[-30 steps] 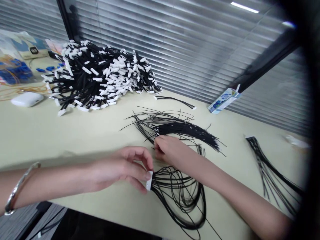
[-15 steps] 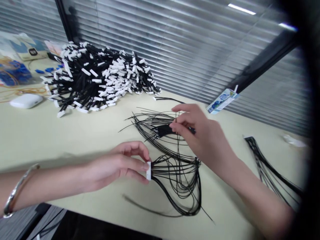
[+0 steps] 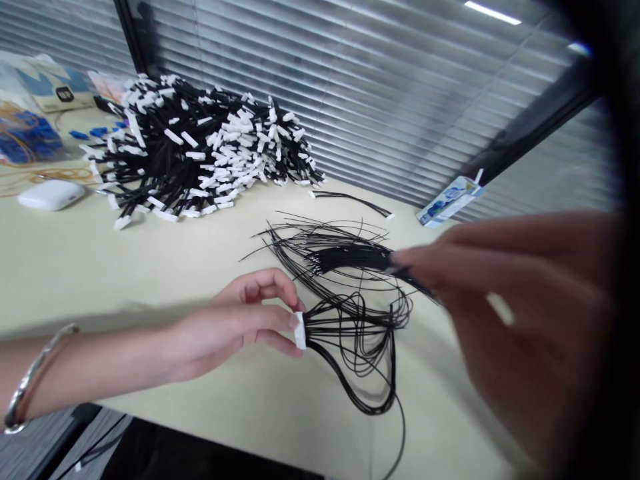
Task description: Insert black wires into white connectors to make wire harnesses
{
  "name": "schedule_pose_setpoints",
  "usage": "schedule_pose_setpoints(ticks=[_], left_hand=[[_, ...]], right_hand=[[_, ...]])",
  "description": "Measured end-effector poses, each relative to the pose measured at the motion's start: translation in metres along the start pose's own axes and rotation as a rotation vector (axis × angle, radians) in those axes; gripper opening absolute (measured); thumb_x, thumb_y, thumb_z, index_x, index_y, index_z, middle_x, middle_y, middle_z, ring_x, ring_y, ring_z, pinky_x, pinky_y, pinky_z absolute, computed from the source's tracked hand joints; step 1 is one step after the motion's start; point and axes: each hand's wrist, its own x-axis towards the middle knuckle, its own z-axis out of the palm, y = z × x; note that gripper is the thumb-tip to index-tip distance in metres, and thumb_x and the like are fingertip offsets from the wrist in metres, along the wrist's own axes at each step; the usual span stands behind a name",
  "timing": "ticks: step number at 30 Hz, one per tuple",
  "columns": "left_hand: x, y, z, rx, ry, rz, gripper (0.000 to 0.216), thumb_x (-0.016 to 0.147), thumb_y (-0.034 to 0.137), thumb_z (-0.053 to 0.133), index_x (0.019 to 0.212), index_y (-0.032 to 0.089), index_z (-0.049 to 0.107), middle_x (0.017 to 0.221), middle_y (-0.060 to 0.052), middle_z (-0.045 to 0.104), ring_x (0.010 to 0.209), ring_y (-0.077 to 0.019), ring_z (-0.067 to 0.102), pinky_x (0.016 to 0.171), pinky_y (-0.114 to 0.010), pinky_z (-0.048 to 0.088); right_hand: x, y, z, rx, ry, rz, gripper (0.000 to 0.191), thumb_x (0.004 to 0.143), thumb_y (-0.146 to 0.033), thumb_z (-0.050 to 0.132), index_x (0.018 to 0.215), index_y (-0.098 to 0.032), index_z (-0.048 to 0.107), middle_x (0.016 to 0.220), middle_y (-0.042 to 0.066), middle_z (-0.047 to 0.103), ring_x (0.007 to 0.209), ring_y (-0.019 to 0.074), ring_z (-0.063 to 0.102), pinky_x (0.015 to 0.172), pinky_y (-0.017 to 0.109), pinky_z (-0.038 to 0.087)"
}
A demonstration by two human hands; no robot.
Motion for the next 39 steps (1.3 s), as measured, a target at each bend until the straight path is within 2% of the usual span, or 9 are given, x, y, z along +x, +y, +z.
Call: schedule_pose_setpoints(ticks=[3,7,11,17,23,27,33,39], left_hand=[[-0.001,0.000,-0.001,-0.033,0.003,0.056,0.014,0.078,0.005,0.067,0.080,0.016,0.059,0.083,0.002,0.058,0.070,-0.0109,0.060,0.070,-0.031,0.060],[-0.003,-0.001,-0.003,-0.059,-0.023,0.106,0.014,0.079,0.004,0.066,0.079,0.016,0.059,0.078,0.003,0.060,0.068,-0.0113,0.061,0.069,-0.032,0.061],[-0.003,-0.002,-0.004,-0.069,-0.038,0.142,0.016,0.078,0.002,0.066,0.077,0.016,0.058,0.080,0.003,0.059,0.067,-0.0107,0.062,0.069,-0.034,0.062],[-0.003,-0.003,-0.005,-0.056,-0.034,0.145,0.018,0.077,0.002,0.068,0.076,0.016,0.057,0.081,0.003,0.060,0.067,-0.0111,0.063,0.068,-0.033,0.062],[-0.004,-0.003,-0.005,-0.067,-0.035,0.155,0.017,0.077,0.002,0.068,0.077,0.016,0.058,0.080,0.003,0.060,0.068,-0.0107,0.062,0.068,-0.034,0.063],[-0.004,-0.004,-0.005,-0.069,-0.041,0.156,0.017,0.077,0.002,0.068,0.077,0.016,0.057,0.081,0.003,0.060,0.069,-0.0109,0.062,0.068,-0.034,0.063],[-0.004,-0.003,-0.004,-0.066,-0.040,0.153,0.017,0.076,0.002,0.068,0.076,0.015,0.058,0.080,0.002,0.060,0.068,-0.0108,0.062,0.066,-0.032,0.063],[-0.005,0.000,-0.002,-0.039,0.006,0.134,0.020,0.073,-0.002,0.067,0.074,0.016,0.058,0.078,0.003,0.060,0.067,-0.0099,0.059,0.064,-0.031,0.063]], right_hand=[[0.001,-0.017,0.010,0.099,0.025,-0.051,0.020,0.093,-0.015,0.044,0.099,-0.024,0.061,0.096,0.004,0.060,0.078,0.0137,0.058,0.063,0.026,0.047],[0.002,-0.025,0.025,0.272,-0.087,-0.128,0.026,0.095,-0.020,0.034,0.088,-0.017,0.059,0.083,0.006,0.059,0.068,0.0133,0.055,0.056,0.027,0.047],[0.005,-0.023,0.025,0.206,-0.146,-0.181,0.023,0.094,-0.017,0.036,0.091,-0.020,0.059,0.082,0.004,0.061,0.070,0.0146,0.056,0.062,0.028,0.048],[0.005,-0.024,0.022,0.065,-0.130,-0.224,0.019,0.093,-0.010,0.041,0.093,-0.018,0.059,0.082,0.004,0.060,0.071,0.0147,0.055,0.063,0.029,0.044],[0.001,-0.021,0.031,-0.059,-0.066,-0.359,0.024,0.080,0.004,0.047,0.068,-0.015,0.056,0.083,0.005,0.061,0.078,0.0169,0.054,0.069,0.033,0.043],[0.000,-0.022,0.032,-0.066,-0.032,-0.341,0.023,0.076,0.007,0.048,0.071,-0.012,0.061,0.080,0.005,0.061,0.074,0.0160,0.054,0.068,0.032,0.044],[0.002,-0.021,0.032,-0.078,-0.066,-0.362,0.022,0.076,0.005,0.048,0.079,-0.011,0.063,0.082,0.005,0.060,0.075,0.0162,0.053,0.068,0.032,0.043],[0.000,-0.025,0.035,-0.063,-0.086,-0.317,0.026,0.079,0.006,0.043,0.080,-0.012,0.062,0.069,0.002,0.053,0.065,0.0146,0.048,0.060,0.031,0.040]])
